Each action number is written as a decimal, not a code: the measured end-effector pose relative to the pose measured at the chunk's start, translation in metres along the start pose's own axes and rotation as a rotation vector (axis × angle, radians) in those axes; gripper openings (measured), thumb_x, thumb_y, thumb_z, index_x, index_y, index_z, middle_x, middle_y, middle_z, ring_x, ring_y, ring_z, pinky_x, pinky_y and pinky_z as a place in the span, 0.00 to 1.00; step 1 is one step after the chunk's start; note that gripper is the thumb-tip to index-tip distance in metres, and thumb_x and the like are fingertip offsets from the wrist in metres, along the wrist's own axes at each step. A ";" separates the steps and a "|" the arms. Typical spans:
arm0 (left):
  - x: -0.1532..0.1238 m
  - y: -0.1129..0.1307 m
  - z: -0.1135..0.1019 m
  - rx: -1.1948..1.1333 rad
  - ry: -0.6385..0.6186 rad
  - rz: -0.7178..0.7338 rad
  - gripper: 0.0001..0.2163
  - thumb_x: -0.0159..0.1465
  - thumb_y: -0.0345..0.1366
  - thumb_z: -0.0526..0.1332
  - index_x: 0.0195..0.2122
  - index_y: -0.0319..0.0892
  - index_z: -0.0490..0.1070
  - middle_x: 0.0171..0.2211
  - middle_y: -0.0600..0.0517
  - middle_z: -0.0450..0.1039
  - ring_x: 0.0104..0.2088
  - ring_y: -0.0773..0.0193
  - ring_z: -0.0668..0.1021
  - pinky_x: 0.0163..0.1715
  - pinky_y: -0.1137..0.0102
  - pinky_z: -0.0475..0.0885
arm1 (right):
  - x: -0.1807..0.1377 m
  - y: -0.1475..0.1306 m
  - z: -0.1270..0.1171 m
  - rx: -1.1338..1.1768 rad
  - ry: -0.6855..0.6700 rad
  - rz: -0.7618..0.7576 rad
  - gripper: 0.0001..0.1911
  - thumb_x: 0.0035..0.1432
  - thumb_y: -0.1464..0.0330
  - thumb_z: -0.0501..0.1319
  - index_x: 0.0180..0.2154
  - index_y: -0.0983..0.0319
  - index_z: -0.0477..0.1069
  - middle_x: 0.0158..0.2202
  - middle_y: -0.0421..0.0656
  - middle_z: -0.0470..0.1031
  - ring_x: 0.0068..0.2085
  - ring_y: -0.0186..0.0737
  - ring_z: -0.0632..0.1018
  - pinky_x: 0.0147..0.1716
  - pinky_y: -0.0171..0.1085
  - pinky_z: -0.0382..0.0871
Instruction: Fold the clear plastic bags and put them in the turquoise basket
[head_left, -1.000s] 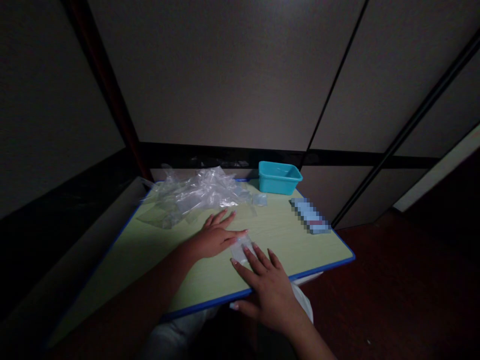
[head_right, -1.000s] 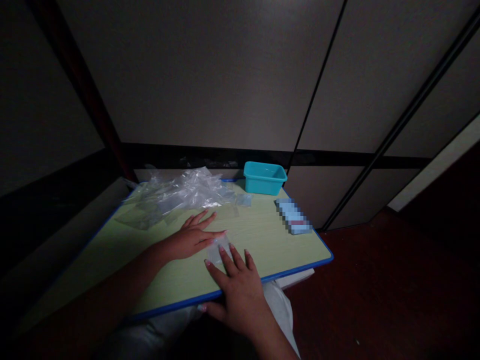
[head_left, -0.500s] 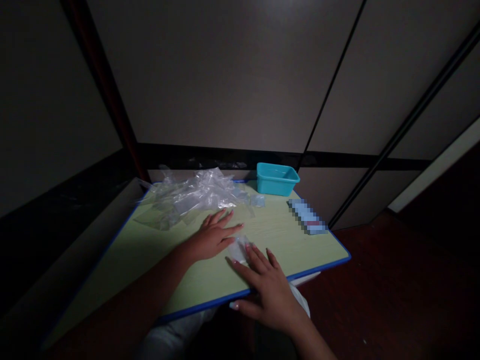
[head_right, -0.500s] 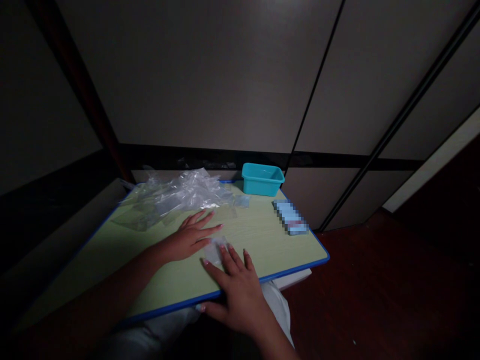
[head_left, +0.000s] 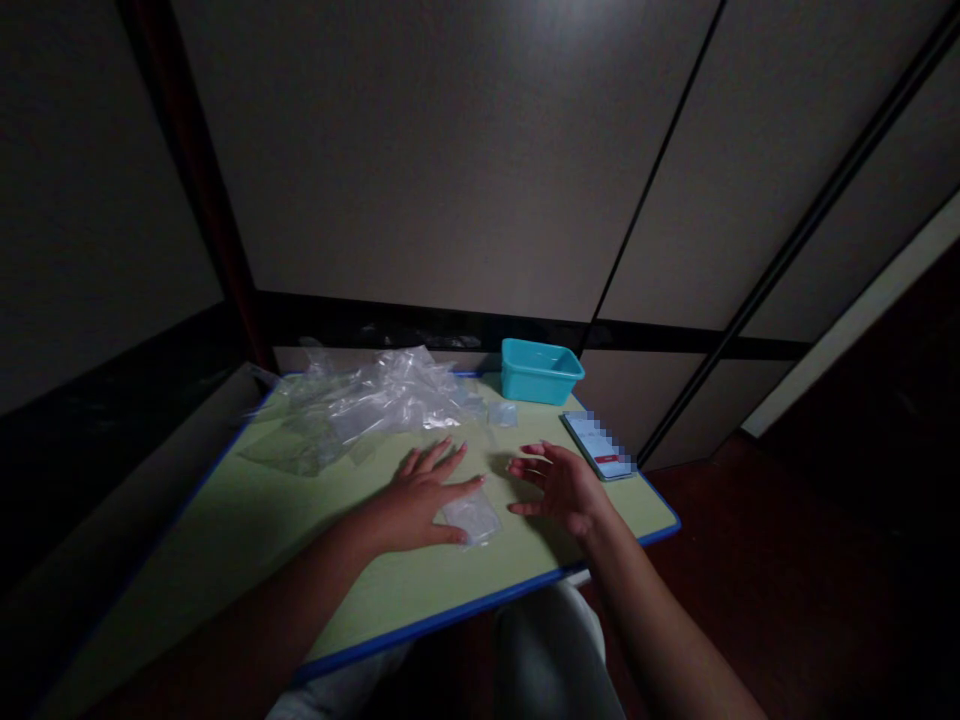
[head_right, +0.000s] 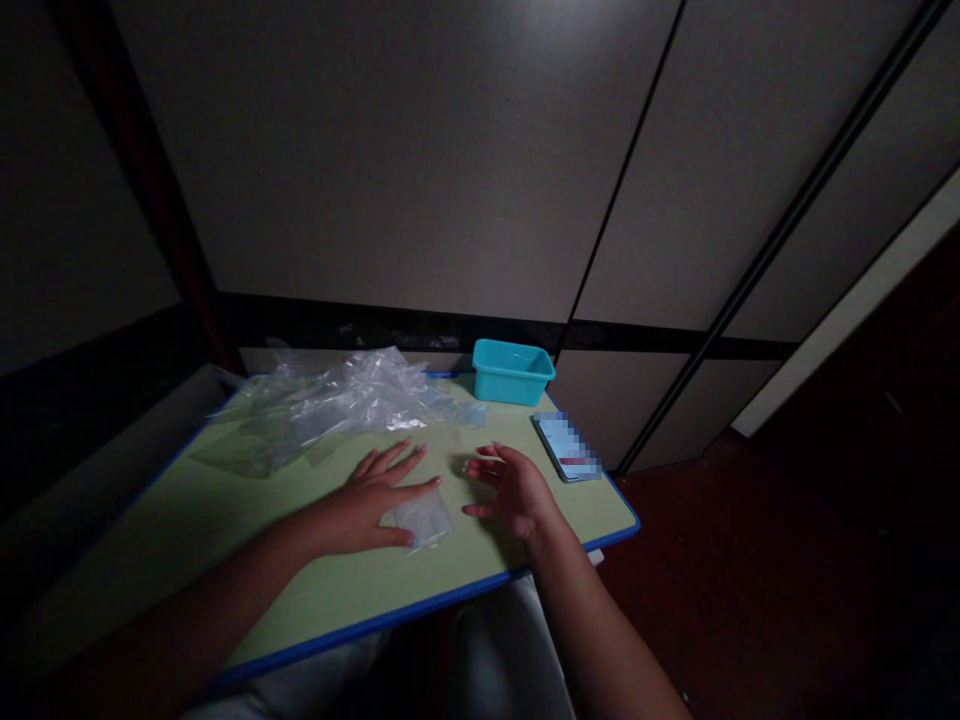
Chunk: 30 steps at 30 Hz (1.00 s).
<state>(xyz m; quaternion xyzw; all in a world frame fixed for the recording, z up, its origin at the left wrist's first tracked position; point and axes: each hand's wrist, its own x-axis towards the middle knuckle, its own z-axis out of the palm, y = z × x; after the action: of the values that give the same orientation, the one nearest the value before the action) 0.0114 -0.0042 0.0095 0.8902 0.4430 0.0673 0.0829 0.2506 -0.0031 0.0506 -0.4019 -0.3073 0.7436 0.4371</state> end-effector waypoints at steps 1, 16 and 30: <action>0.000 -0.001 0.001 0.001 0.002 -0.006 0.36 0.52 0.53 0.64 0.60 0.63 0.51 0.66 0.51 0.34 0.64 0.44 0.39 0.57 0.46 0.39 | 0.003 0.001 0.001 0.003 -0.016 0.024 0.08 0.58 0.64 0.51 0.35 0.60 0.66 0.36 0.44 0.72 0.42 0.43 0.73 0.34 0.51 0.71; 0.001 0.000 0.002 0.017 -0.009 -0.038 0.41 0.51 0.55 0.63 0.63 0.52 0.47 0.66 0.44 0.36 0.64 0.46 0.39 0.58 0.48 0.41 | 0.028 0.012 0.028 -0.196 0.062 -0.002 0.08 0.55 0.65 0.51 0.32 0.61 0.67 0.31 0.43 0.71 0.38 0.40 0.72 0.29 0.39 0.69; 0.002 -0.005 0.007 0.016 0.006 -0.040 0.46 0.49 0.59 0.61 0.64 0.47 0.44 0.66 0.44 0.35 0.64 0.47 0.38 0.59 0.51 0.41 | 0.051 0.001 0.044 -0.345 0.085 0.054 0.08 0.57 0.65 0.50 0.31 0.61 0.64 0.30 0.43 0.68 0.37 0.41 0.70 0.30 0.42 0.68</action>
<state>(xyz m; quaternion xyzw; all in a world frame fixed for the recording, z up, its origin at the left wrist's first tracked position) 0.0101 -0.0003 0.0017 0.8816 0.4614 0.0646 0.0759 0.1970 0.0378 0.0544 -0.5101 -0.4005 0.6737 0.3543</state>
